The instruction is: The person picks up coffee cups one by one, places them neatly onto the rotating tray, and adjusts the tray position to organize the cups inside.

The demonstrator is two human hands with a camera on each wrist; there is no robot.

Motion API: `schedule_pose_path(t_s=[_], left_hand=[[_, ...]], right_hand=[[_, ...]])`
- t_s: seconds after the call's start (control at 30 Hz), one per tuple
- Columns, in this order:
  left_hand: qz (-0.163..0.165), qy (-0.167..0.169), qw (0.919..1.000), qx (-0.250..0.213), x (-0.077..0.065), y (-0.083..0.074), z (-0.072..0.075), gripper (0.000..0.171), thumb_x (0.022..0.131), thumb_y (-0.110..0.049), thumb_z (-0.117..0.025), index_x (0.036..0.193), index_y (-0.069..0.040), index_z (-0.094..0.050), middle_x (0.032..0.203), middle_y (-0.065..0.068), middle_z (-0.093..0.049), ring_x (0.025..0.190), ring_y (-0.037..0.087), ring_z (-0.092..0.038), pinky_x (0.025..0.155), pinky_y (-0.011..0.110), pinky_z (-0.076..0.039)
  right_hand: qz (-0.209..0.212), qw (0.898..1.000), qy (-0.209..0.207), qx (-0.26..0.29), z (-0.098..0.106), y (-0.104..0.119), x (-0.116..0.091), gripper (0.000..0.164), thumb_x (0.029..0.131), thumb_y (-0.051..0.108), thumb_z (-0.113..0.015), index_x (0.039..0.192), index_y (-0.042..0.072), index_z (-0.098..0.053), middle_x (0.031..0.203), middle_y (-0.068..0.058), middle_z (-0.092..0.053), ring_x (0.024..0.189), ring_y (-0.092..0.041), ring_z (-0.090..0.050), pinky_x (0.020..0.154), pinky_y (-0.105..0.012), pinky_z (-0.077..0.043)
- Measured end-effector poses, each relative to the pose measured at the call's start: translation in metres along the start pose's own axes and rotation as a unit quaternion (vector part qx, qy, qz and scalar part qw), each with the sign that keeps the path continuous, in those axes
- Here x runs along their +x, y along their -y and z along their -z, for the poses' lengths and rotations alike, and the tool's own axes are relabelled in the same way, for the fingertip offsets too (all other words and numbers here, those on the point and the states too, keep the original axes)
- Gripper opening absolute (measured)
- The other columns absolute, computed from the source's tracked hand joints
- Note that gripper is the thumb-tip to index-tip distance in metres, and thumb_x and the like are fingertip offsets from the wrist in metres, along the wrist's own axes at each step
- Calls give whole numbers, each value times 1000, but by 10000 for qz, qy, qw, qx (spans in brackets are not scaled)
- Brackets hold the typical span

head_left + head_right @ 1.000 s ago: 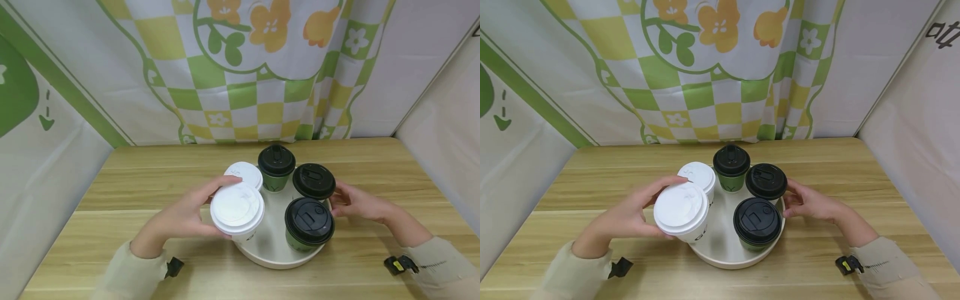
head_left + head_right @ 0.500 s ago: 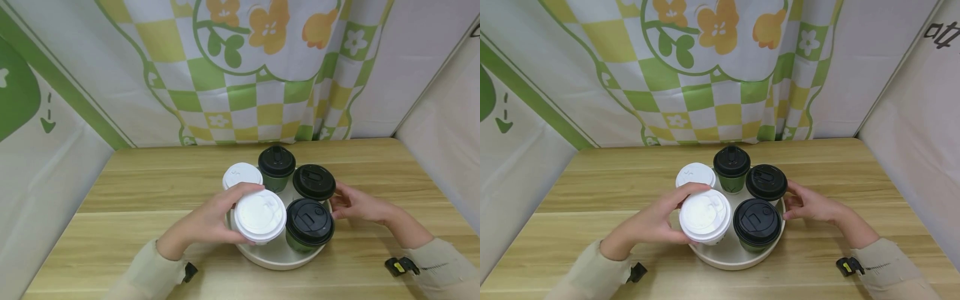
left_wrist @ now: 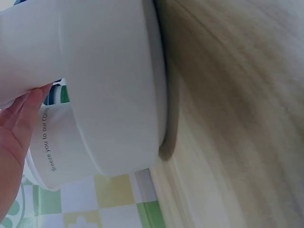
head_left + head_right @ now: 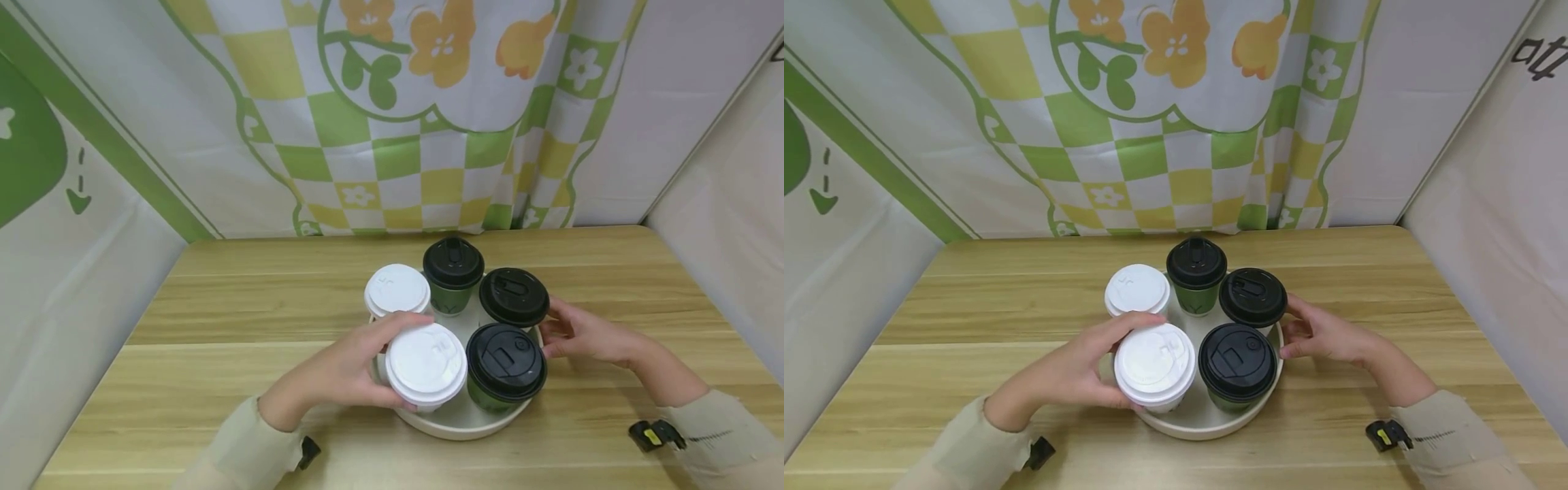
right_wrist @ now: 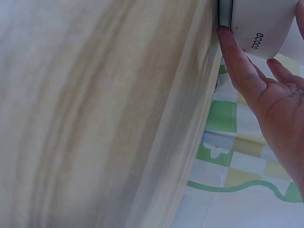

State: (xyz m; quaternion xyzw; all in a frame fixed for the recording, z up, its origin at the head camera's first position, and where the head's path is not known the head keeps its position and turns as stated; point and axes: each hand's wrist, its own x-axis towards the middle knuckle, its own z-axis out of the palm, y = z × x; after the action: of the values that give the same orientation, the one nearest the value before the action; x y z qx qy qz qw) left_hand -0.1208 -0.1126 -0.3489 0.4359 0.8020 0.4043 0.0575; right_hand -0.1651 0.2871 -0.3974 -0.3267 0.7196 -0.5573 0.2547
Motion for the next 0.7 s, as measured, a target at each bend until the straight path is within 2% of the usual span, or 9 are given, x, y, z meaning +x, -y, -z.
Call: schedule_pose_path(t_s=[0.3,0.57,0.7], left_hand=[[140,90,9999,17,-2,7,-6,97,66,-31,-92,148,-21,-41,145,-6,-52,133,14,-50,114,42,-40],[82,100,9999,106,-5,8,-6,97,69,-33,-90,150,-19,-39,147,-1,-51,134,19,-50,114,44,-40],[50,86,9999,125,-5,7,-7,97,70,-31,-89,151,-18,-38,147,1,-51,134,19,-50,114,44,-40]], right_hand=[[-90,10000,5,-2,-1,1,0,78,91,1,-67,150,32,-27,133,16,-44,112,-1,-55,87,-20,-54],[-75,10000,38,-18,-1,1,-1,80,92,-1,-64,156,22,-20,140,18,-42,120,-1,-55,90,-23,-55],[-90,9999,53,-18,-1,0,-1,82,93,-1,-64,156,24,-18,142,21,-41,123,1,-54,91,-23,-55]])
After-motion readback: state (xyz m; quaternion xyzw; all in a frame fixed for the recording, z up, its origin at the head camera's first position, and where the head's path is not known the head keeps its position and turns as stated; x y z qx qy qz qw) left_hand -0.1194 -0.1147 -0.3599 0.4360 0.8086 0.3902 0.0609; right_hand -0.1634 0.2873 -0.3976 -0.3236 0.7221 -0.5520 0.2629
